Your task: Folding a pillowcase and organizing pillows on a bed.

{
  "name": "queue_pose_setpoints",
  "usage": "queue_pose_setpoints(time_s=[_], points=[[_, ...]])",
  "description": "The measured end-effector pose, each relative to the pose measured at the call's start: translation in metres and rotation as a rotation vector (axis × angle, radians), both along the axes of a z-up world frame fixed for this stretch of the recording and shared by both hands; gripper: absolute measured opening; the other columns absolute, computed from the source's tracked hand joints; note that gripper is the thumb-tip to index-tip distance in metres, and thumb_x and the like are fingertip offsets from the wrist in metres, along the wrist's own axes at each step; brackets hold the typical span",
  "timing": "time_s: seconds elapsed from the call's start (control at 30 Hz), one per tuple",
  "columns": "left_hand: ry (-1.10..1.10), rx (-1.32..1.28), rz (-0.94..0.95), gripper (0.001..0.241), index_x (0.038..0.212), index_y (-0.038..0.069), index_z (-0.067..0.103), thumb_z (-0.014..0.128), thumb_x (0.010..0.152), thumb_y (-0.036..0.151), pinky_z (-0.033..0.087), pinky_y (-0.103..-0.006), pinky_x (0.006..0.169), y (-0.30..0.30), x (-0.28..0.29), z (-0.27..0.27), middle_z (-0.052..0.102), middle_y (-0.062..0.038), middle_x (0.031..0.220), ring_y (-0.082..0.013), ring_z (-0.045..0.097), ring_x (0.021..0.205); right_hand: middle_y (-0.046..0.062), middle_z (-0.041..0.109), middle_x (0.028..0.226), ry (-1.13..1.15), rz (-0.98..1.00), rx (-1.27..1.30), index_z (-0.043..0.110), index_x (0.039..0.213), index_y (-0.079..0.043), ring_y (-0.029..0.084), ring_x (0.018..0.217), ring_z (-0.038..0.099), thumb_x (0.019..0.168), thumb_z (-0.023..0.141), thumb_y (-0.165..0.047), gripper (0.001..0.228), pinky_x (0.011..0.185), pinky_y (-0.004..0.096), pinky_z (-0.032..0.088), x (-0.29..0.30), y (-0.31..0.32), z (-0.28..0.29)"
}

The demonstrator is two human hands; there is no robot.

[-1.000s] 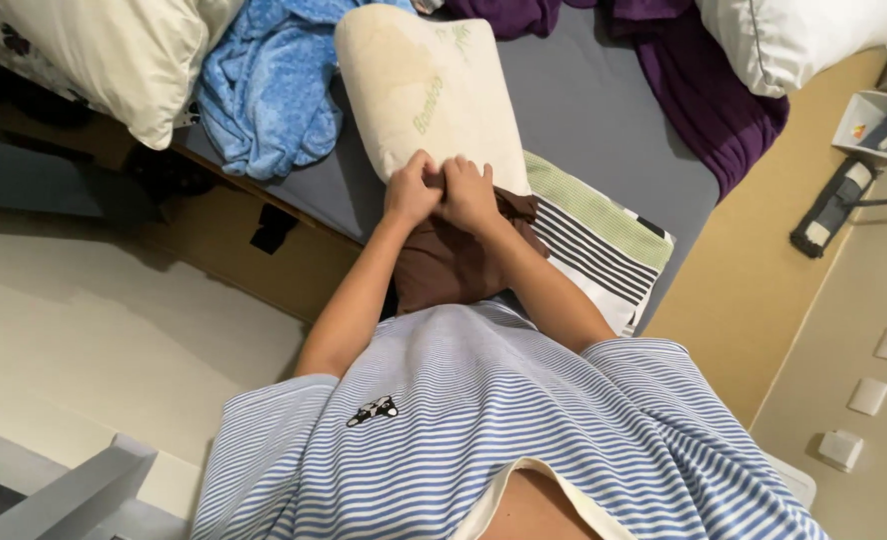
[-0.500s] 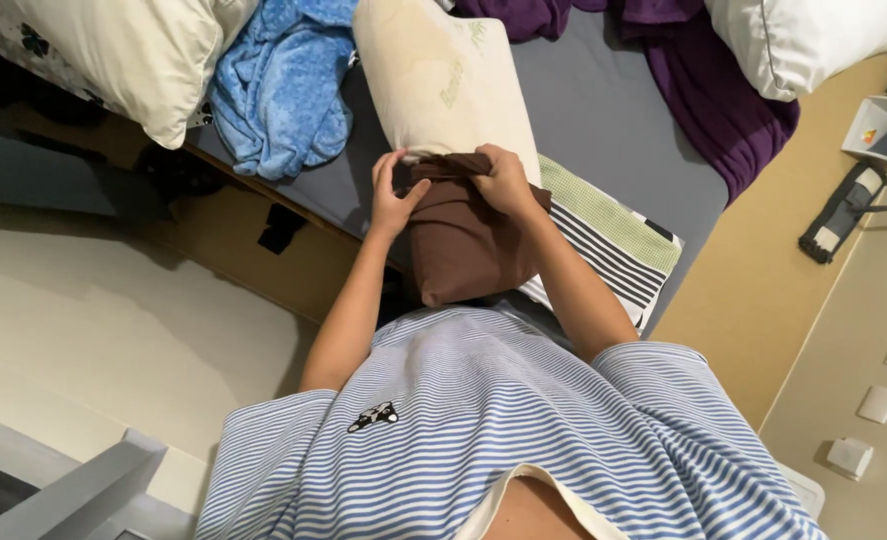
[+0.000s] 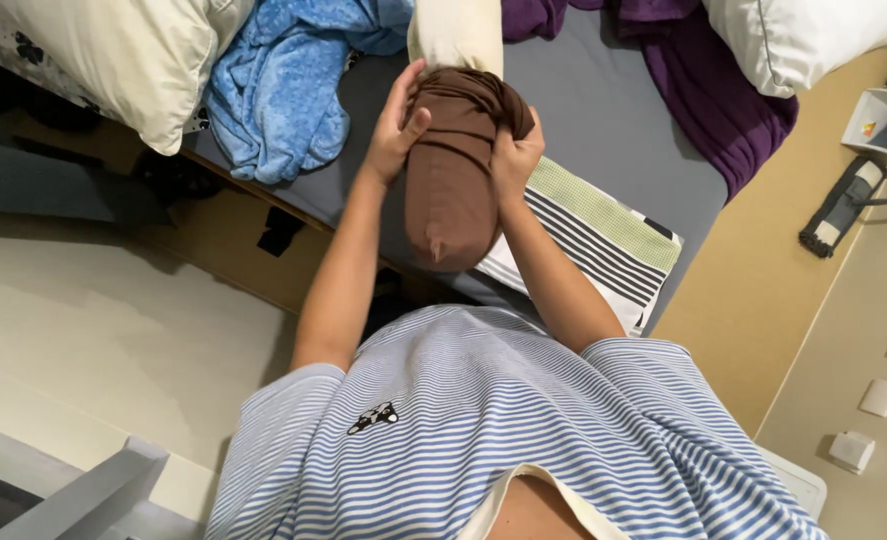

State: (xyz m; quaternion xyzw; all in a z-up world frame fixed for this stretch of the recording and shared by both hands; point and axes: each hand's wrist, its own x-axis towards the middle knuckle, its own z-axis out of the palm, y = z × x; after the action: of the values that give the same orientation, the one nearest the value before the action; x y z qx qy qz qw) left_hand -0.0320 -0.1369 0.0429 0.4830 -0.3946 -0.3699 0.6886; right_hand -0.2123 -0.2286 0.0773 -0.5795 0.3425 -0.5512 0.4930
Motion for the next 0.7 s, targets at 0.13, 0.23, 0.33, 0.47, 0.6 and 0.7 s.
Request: queue_pose_setpoints(time_s=[0.13, 0.23, 0.33, 0.47, 0.6, 0.7], points=[[-0.083, 0.135, -0.261, 0.119, 0.167, 0.006, 0.02, 0.088, 0.079, 0.048, 0.02, -0.0386, 0.132, 0.009, 0.01, -0.002, 0.025, -0.015, 0.173, -0.0285, 0.021, 0.163, 0.004, 0.065, 0.092, 0.18, 0.039, 0.024, 0.061, 0.105, 0.004, 0.014, 0.089, 0.061, 0.088, 0.059, 0.003, 0.017, 0.085, 0.029, 0.052, -0.006, -0.007, -0.046], [-0.115, 0.23, -0.333, 0.13, 0.166, 0.009, 0.016, 0.096, 0.068, 0.038, 0.019, -0.039, 0.13, 0.024, -0.003, 0.006, 0.022, -0.012, 0.172, -0.0293, 0.02, 0.16, 0.004, 0.064, 0.087, 0.345, 0.107, 0.104, 0.059, 0.099, 0.002, 0.014, 0.084, 0.06, 0.089, 0.062, -0.001, 0.011, 0.081, 0.03, 0.053, -0.02, -0.013, -0.061], [0.01, 0.263, -0.457, 0.136, 0.167, 0.012, 0.013, 0.099, 0.063, 0.032, 0.021, -0.0391, 0.128, 0.03, -0.011, 0.024, 0.02, -0.009, 0.173, -0.0282, 0.019, 0.16, 0.003, 0.066, 0.09, 0.35, 0.252, 0.199, 0.06, 0.102, -0.001, 0.013, 0.085, 0.06, 0.091, 0.063, -0.006, 0.013, 0.081, 0.03, 0.053, -0.038, -0.035, -0.068], [-0.077, 0.438, -0.49, 0.137, 0.164, 0.015, 0.015, 0.098, 0.056, 0.028, 0.032, -0.0391, 0.12, 0.013, -0.018, 0.041, 0.026, -0.008, 0.167, -0.0251, 0.025, 0.154, 0.007, 0.061, 0.095, 0.694, 0.52, 0.278, 0.062, 0.114, -0.003, 0.016, 0.088, 0.056, 0.088, 0.072, -0.021, 0.033, 0.08, 0.032, 0.051, -0.068, -0.066, -0.022], [-0.333, 0.393, -0.366, 0.126, 0.158, 0.011, 0.028, 0.101, 0.058, 0.028, 0.037, -0.0395, 0.12, -0.006, -0.037, 0.003, 0.045, -0.014, 0.157, -0.0281, 0.042, 0.147, 0.012, 0.066, 0.111, 0.83, 0.792, 0.052, 0.053, 0.124, -0.002, 0.021, 0.104, 0.064, 0.072, 0.093, -0.041, 0.076, 0.089, 0.036, 0.052, -0.083, -0.065, 0.051], [-0.548, 0.526, -0.259, 0.098, 0.132, 0.008, 0.047, 0.1, 0.056, 0.038, 0.052, -0.0401, 0.103, -0.011, -0.057, 0.01, 0.063, -0.017, 0.13, -0.0304, 0.064, 0.121, 0.024, 0.061, 0.119, 1.181, 0.802, -0.15, 0.049, 0.124, 0.002, 0.038, 0.111, 0.061, 0.053, 0.103, -0.046, 0.102, 0.09, 0.045, 0.05, -0.077, -0.054, 0.069]])
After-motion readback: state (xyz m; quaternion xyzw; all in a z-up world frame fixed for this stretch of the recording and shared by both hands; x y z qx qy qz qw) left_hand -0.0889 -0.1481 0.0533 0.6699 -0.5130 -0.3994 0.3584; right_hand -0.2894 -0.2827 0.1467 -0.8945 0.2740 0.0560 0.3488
